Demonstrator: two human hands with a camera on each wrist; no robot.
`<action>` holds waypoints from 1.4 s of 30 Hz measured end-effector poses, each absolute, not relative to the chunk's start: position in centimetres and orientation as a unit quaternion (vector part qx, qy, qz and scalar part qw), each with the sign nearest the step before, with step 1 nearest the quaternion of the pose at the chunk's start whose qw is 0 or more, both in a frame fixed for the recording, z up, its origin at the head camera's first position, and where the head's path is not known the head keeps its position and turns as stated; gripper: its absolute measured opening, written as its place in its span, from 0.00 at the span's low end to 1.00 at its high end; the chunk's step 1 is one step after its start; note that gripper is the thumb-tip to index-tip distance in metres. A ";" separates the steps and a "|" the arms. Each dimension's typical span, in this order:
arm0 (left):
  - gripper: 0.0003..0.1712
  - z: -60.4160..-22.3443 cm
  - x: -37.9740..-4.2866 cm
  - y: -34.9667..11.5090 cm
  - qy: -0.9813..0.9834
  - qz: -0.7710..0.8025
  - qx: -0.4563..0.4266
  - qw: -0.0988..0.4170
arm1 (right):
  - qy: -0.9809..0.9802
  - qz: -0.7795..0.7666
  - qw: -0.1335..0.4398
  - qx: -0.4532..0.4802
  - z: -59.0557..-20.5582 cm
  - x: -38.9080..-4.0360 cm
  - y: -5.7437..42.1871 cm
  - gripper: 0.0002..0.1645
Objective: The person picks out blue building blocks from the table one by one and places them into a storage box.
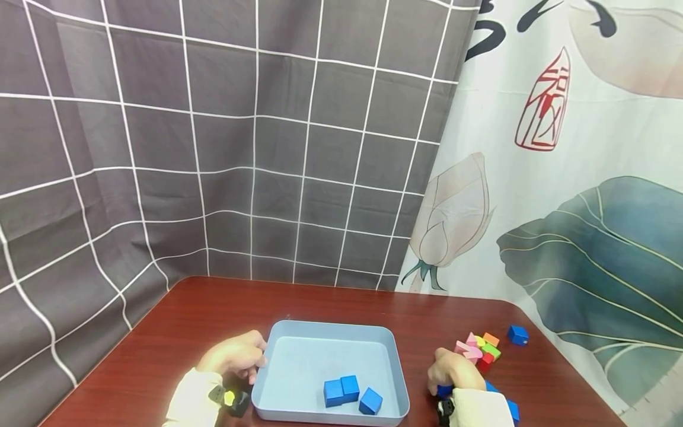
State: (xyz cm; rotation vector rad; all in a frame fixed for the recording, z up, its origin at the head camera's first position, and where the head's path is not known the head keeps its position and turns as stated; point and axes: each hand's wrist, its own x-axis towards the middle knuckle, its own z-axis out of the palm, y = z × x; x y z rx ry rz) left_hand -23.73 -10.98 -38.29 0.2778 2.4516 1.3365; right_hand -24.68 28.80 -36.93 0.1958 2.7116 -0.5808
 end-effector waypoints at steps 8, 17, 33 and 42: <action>0.11 -38.2 -23.7 -11.0 0.863 0.468 0.100 0.164 | 0.967 -0.241 0.087 0.005 -35.4 -23.8 26.1 0.13; 0.12 -38.2 -23.7 -10.9 0.863 0.468 0.093 0.167 | 0.976 -0.199 0.009 -0.092 -35.7 -24.2 22.0 0.15; 0.13 -38.1 -23.6 -10.9 0.864 0.467 0.093 0.164 | 0.968 -0.168 0.088 -0.163 -36.3 -23.2 18.9 0.17; 0.13 -38.1 -23.6 -10.8 0.863 0.467 0.096 0.166 | 0.971 -0.142 0.114 -0.155 -36.7 -22.9 18.4 0.17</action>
